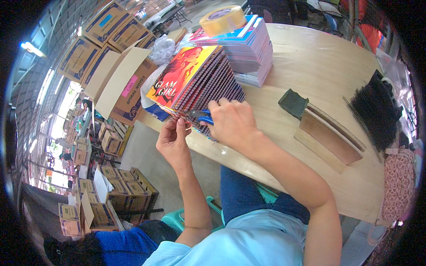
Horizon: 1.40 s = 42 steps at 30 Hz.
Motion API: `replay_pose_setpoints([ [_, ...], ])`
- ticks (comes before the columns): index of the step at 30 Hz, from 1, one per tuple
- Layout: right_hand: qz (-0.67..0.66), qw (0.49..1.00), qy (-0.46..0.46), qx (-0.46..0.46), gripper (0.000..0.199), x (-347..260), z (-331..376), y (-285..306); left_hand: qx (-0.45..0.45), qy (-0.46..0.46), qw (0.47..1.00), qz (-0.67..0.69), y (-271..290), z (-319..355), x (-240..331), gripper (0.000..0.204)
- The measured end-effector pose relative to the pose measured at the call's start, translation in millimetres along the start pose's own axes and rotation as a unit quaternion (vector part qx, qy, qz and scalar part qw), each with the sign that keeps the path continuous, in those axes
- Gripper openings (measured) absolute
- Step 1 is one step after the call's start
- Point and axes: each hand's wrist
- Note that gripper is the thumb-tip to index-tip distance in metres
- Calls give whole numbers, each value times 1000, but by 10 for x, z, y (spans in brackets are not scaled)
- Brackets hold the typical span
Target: The person uses a blue utility knife to trim the spiral binding of a stack of notebooks. They hold the notebooks steady with one hand while cutting along the edge with the other, then reposition the stack to continue trimming.
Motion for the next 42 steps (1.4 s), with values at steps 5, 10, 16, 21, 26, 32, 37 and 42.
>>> replay_pose_setpoints([
  [5, 36, 994, 19, 97, 39, 7, 54, 53, 0, 5, 1000, -9, -15, 4, 39, 15],
  [10, 42, 997, 30, 64, 37, -21, 8, 30, 2, 3, 1000, -9, -25, 7, 47, 15],
  [16, -9, 1000, -8, -24, 38, 10, -26, 33, 1, 5, 1000, -11, 4, -13, 59, 16],
  [21, 22, 997, 25, 64, 41, -31, 43, 166, -14, -7, 998, -60, 116, -5, 100, 19],
  [26, 42, 997, 36, 61, 40, -124, -6, 108, -26, -31, 994, -96, 162, -16, 152, 22],
  [32, 11, 999, 7, -42, 40, -101, -97, 29, -25, -22, 993, -111, 155, -25, 145, 22],
  [37, 22, 998, 11, 52, 43, -89, 10, 163, -26, -24, 990, -134, 218, -25, 124, 23],
  [42, 35, 994, 29, 95, 45, -94, -20, 151, -27, -54, 986, -157, 146, -40, 227, 22],
])
Point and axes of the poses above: each hand's wrist, its own z-axis away from the middle knuckle, its own y-axis out of the back of the hand, x = y × z, and after that the axes turned 12 degrees about -x, right-handed
